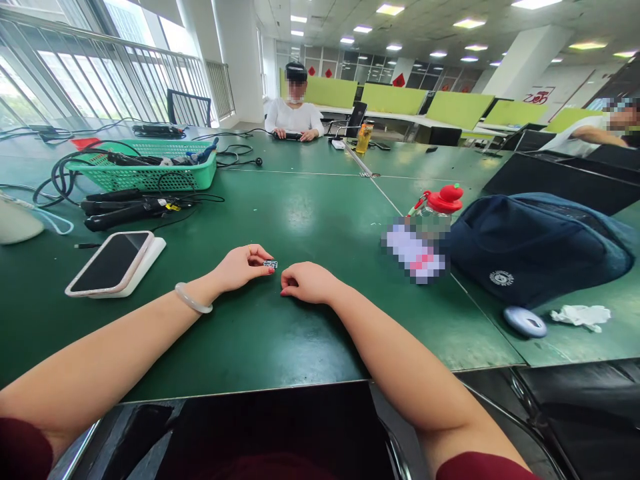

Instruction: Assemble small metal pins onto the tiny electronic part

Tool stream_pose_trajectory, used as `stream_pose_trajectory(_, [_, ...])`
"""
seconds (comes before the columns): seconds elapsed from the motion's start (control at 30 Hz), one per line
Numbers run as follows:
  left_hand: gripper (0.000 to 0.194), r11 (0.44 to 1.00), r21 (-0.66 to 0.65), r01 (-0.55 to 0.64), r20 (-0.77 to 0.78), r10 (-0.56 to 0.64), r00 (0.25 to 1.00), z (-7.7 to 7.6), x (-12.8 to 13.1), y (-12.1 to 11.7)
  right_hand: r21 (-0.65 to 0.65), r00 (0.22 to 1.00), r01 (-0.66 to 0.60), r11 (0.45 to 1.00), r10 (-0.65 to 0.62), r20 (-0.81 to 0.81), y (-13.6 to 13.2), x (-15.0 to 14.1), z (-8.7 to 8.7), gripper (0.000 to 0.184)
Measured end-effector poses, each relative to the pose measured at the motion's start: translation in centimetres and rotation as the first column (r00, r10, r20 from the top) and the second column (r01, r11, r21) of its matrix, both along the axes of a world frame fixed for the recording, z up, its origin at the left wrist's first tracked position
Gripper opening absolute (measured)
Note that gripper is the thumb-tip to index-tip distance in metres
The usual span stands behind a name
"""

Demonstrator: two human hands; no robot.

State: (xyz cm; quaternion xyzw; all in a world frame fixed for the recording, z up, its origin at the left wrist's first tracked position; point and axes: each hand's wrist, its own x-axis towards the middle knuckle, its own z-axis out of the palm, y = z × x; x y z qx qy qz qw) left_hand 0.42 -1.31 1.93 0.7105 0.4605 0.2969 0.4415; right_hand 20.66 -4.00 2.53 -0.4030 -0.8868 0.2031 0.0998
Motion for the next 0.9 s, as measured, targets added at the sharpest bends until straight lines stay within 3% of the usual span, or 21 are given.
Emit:
stream_pose_trajectory(0.23, [0.031, 1.000, 0.017, 0.010, -0.022, -0.010, 1.000, -0.1, 0.1, -0.1, 0.111, 0.974, 0.215, 0.970, -0.222, 0.052, 1.0, 1.5, 0.0, 0.008])
stream_pose_trajectory(0.47, [0.034, 0.999, 0.042, 0.028, -0.018, -0.027, 0.999, -0.3, 0.1, 0.1, 0.193, 0.983, 0.135, 0.972, -0.156, 0.098, 0.9, 1.1, -0.4, 0.015])
stream_pose_trajectory(0.57, [0.034, 0.999, 0.039, 0.028, -0.024, -0.027, 0.999, -0.3, 0.0, 0.0, 0.235, 0.976, 0.140, 0.962, -0.173, 0.130, 0.8, 0.8, -0.5, 0.007])
stream_pose_trajectory(0.63, [0.034, 0.999, 0.033, 0.025, -0.029, -0.024, 0.999, -0.2, 0.0, 0.0, 0.254, 0.969, 0.157, 0.954, -0.199, 0.149, 0.7, 0.9, -0.3, 0.012])
stream_pose_trajectory(0.73, [0.034, 0.999, 0.028, 0.021, -0.044, -0.020, 0.999, -0.2, 0.0, 0.0, 0.241, 0.968, 0.163, 0.957, -0.202, 0.147, 0.6, 1.2, -0.1, 0.017])
stream_pose_trajectory(0.9, [0.034, 0.999, 0.028, 0.030, -0.034, -0.030, 0.999, -0.3, 0.1, 0.0, 0.195, 0.975, 0.125, 0.973, -0.157, 0.155, 0.7, 1.5, 0.1, 0.007])
